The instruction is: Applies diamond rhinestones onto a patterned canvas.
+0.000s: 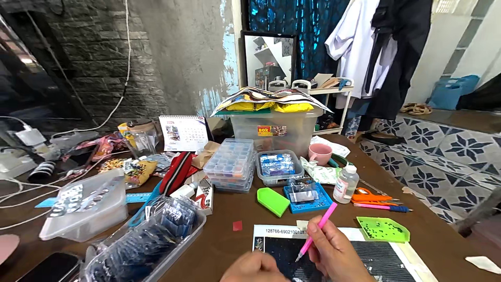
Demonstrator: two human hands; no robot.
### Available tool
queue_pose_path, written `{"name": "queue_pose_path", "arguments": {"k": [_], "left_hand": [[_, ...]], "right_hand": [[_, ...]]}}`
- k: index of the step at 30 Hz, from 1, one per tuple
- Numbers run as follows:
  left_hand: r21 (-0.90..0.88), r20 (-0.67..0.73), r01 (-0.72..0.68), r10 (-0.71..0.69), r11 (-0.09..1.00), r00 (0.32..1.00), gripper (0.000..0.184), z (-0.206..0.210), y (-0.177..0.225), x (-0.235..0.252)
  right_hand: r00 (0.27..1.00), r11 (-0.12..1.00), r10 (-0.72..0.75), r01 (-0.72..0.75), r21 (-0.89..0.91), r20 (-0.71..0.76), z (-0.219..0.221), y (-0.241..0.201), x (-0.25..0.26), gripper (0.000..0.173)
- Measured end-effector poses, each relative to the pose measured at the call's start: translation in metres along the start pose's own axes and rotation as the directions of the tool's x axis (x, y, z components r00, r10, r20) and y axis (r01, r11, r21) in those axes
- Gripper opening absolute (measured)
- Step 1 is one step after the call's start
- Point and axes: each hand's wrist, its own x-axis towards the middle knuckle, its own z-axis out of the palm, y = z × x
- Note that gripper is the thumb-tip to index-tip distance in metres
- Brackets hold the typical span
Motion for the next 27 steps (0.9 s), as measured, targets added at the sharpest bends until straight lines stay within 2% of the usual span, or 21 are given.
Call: {"name": "queue_pose_path", "arguments": {"k": [3, 6, 9, 13, 16, 20, 23, 27], "left_hand": [[0.186, 0.039, 0.020, -0.028, 0.982, 0.999, 0.016, -0.001, -0.018, 0.034], [0.262, 0.166, 0.081, -0.128, 0.962, 0.978, 0.017, -0.001, -0.033, 0.062], [0.277, 0.321, 0.182, -0.270, 0.943, 0.908, 0.023, 0.001, -0.034, 0.073], [0.239, 0.252, 0.169, -0.230, 0.956, 0.940, 0.025, 0.006, -0.049, 0.064], [0.268, 0.215, 0.132, -0.193, 0.954, 0.957, 0.027, 0.009, -0.053, 0.061], [0.275, 0.178, 0.121, -0.174, 0.954, 0.969, 0.020, 0.012, -0.055, 0.061], [0.276, 0.162, 0.112, -0.161, 0.955, 0.974, 0.019, 0.013, -0.057, 0.061], [0.288, 0.183, 0.152, -0.210, 0.945, 0.960, 0.020, 0.011, -0.052, 0.062]], "right_hand": [[1.000, 0.999, 0.016, -0.016, -0.038, -0.011, -0.001, 0.000, 0.002, 0.014], [0.999, 1.000, 0.010, -0.011, -0.023, -0.048, -0.001, 0.000, 0.003, 0.013], [0.996, 0.999, 0.023, -0.021, 0.025, -0.081, -0.003, -0.002, 0.002, 0.015], [0.996, 0.990, 0.076, -0.069, 0.125, -0.054, -0.006, -0.004, 0.004, 0.025], [0.996, 0.989, 0.083, -0.079, 0.129, -0.027, -0.007, -0.003, 0.003, 0.025], [0.999, 0.999, 0.041, -0.041, 0.019, 0.003, -0.006, -0.001, 0.001, 0.016], [0.998, 0.995, -0.043, 0.046, -0.091, 0.035, -0.003, 0.001, 0.001, 0.013], [0.996, 0.988, -0.062, 0.070, -0.135, 0.064, -0.001, 0.004, 0.004, 0.013]]}}
